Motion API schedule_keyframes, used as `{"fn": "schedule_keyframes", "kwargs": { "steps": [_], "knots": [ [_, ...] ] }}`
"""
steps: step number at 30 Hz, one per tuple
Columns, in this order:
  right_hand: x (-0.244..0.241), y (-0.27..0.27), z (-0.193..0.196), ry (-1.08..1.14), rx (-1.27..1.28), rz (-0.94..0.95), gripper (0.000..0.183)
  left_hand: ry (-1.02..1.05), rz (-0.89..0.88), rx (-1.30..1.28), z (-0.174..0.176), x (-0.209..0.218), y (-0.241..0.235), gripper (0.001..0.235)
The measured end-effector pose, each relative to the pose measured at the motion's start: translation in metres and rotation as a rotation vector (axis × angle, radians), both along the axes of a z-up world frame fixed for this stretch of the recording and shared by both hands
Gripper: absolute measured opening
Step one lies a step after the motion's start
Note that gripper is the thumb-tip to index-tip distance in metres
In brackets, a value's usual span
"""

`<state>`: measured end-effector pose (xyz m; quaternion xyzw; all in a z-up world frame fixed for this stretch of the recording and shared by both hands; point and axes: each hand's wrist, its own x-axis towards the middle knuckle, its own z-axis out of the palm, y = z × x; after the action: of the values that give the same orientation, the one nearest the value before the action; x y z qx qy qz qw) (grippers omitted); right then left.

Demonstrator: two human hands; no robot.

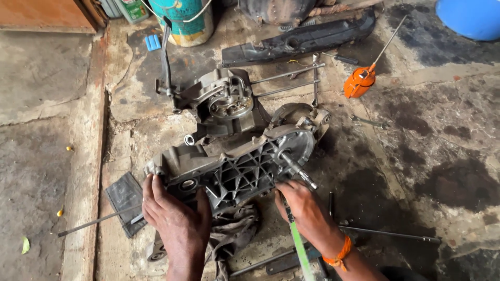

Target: The person sits on the floor and uses a green-handled tool to repeatedly tap and adjust a metal rod inside a disassembled engine casing. The person holds the casing steady with one hand while manipulating the internal component with the other.

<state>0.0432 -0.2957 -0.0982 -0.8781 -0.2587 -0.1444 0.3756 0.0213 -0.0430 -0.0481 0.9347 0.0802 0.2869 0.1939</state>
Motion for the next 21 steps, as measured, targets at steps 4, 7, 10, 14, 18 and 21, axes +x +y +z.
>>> {"fn": "schedule_keyframes", "kwargs": {
  "steps": [4,7,10,14,18,21],
  "knots": [
    [0.007,0.004,-0.020,0.117,0.027,-0.015,0.026,0.011,-0.001,0.006,0.002,0.000,0.003,0.091],
    [0.005,-0.004,-0.057,0.084,0.043,-0.007,0.020,0.027,-0.003,0.014,0.001,-0.001,0.002,0.091],
    [0.007,-0.001,-0.050,0.112,0.054,-0.008,0.017,0.029,0.004,0.013,0.003,-0.001,0.002,0.092],
    [0.012,-0.002,-0.067,0.000,0.093,-0.050,0.020,0.010,-0.007,0.012,0.003,-0.001,-0.001,0.091],
    [0.010,0.006,-0.007,0.068,0.092,-0.100,0.020,0.016,-0.001,0.025,0.001,0.001,0.000,0.091],
    [0.010,0.012,0.003,0.205,0.066,-0.164,0.020,0.008,0.003,0.047,-0.003,0.002,0.001,0.092]
  ]
}}
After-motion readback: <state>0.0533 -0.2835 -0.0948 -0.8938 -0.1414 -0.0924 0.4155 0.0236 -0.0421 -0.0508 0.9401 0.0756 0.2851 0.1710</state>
